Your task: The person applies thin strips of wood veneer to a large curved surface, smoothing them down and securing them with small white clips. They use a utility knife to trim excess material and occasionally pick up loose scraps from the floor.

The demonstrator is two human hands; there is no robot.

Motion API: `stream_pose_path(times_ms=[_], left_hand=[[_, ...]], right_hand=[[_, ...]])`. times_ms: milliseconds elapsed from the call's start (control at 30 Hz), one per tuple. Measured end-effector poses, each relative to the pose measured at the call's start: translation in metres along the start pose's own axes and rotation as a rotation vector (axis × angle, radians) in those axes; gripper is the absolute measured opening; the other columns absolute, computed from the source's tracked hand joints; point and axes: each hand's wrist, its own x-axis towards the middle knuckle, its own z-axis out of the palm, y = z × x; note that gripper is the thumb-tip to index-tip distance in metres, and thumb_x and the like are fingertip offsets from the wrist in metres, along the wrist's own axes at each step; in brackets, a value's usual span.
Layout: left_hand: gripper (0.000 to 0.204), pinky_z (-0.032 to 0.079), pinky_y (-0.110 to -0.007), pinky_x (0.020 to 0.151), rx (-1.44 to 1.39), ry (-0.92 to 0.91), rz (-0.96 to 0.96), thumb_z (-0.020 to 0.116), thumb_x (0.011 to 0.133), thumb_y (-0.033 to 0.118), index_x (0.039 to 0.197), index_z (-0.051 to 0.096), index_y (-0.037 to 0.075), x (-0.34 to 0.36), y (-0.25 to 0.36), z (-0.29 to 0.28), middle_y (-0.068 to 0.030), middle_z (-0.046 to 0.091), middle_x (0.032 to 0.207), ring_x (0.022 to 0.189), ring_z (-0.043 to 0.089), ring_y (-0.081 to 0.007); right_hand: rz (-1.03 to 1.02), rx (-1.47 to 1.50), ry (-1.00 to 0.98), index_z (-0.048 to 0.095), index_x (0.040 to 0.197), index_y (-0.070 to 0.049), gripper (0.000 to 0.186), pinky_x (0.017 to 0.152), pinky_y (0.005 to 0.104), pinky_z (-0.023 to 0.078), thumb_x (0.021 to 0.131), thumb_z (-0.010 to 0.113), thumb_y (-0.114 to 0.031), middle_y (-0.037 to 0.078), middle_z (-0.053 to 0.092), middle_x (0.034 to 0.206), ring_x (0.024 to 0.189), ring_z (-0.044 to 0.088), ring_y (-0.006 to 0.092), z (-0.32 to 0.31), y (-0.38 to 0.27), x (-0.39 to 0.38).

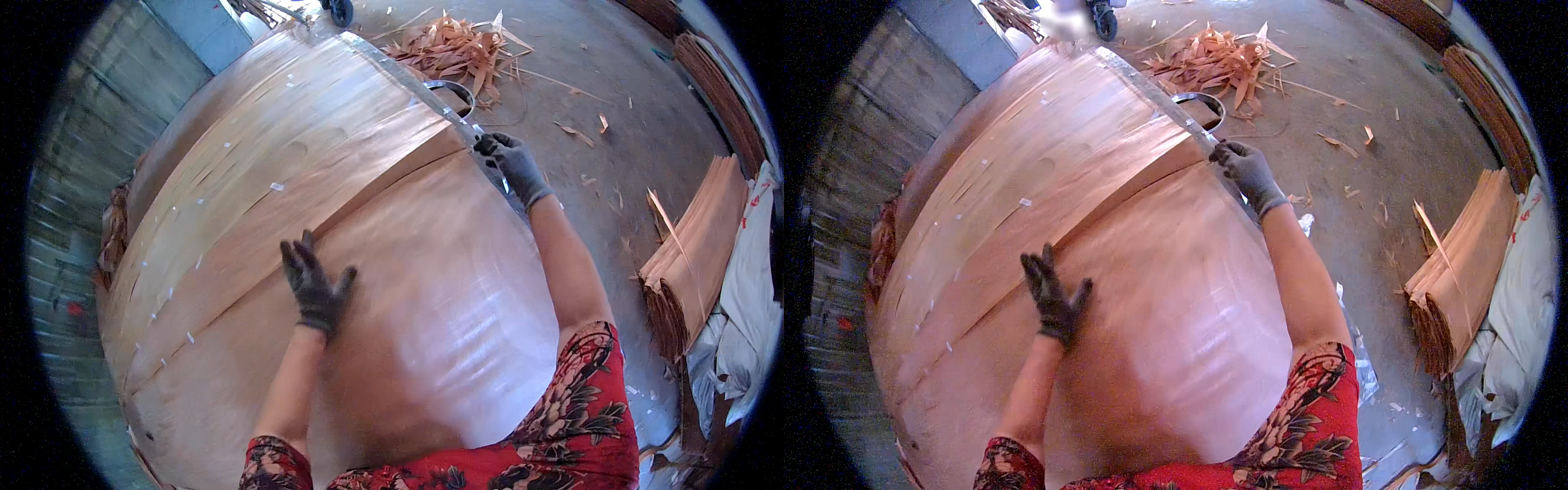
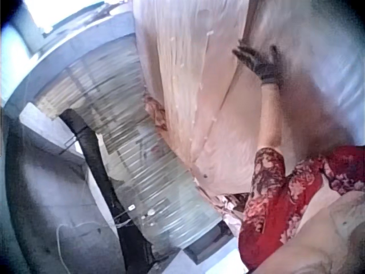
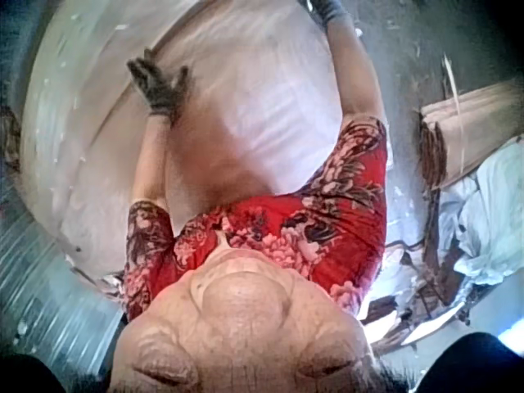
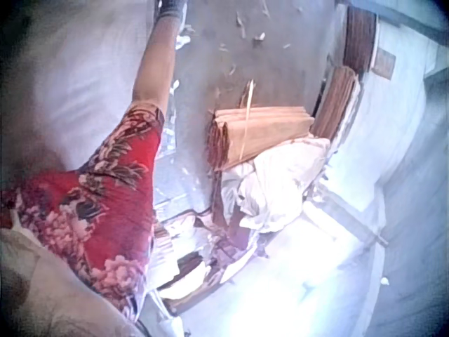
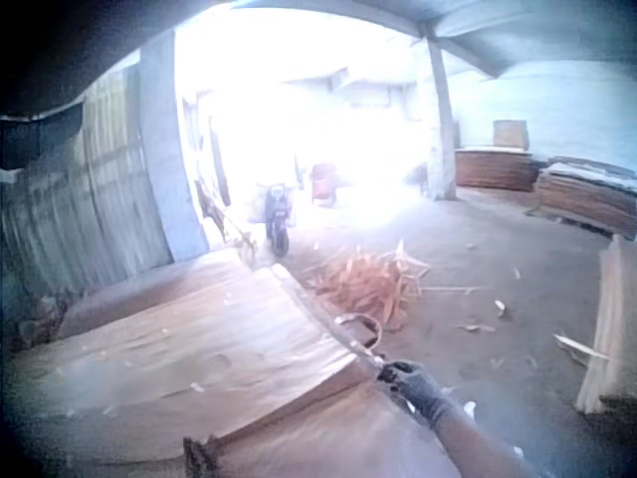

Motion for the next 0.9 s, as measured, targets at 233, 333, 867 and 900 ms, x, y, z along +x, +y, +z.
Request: stream_pose_path(times_ms=[233,333,867,900], left_hand=[[0.1,0.01,-0.047,0.109,-0.02,-0.205,-0.005,0.066,0.074,0.038,0.143,0.002,0.005,0.056,0.009,0.038,-0.0142,0.025,0.145,0.136,0.008,-0.038],[0.096,0.011,-0.047,0.109,-0.062,-0.231,-0.015,0.066,0.074,0.038,0.144,0.007,0.007,0.062,0.004,0.039,-0.0143,0.032,0.141,0.135,0.01,-0.0376],[0.084,0.022,-0.049,0.105,-0.151,-0.064,0.16,0.067,0.071,0.026,0.139,0.024,0.002,0.109,0.046,0.061,-0.0197,0.048,0.124,0.133,0.024,-0.0334],[0.082,0.022,-0.05,0.104,-0.116,-0.048,0.149,0.066,0.071,0.024,0.139,0.025,0.001,0.107,0.044,0.061,-0.0203,0.049,0.122,0.133,0.024,-0.0336]], right_hand=[[-0.073,-0.34,-0.117,0.067,0.088,0.001,0.017,0.069,0.0242,0.044,0.083,0.06,-0.014,0.003,0.066,0.08,0.074,0.057,0.01,0.007,0.04,0.076],[0.012,-0.236,-0.105,0.067,0.089,0.002,0.017,0.069,0.0241,0.045,0.083,0.06,-0.012,0.003,0.065,0.08,0.073,0.057,0.0102,0.02,0.022,0.07],[-0.03,-0.307,-0.028,0.067,0.089,-0.004,0.018,0.054,0.0212,0.04,0.085,0.058,-0.019,0.002,0.062,0.075,0.059,0.052,0.0086,0.019,0.017,0.084],[-0.039,-0.276,-0.026,0.067,0.089,-0.004,0.018,0.054,0.0213,0.04,0.086,0.058,-0.019,0.002,0.062,0.074,0.059,0.052,0.0088,0.023,0.01,0.082]])
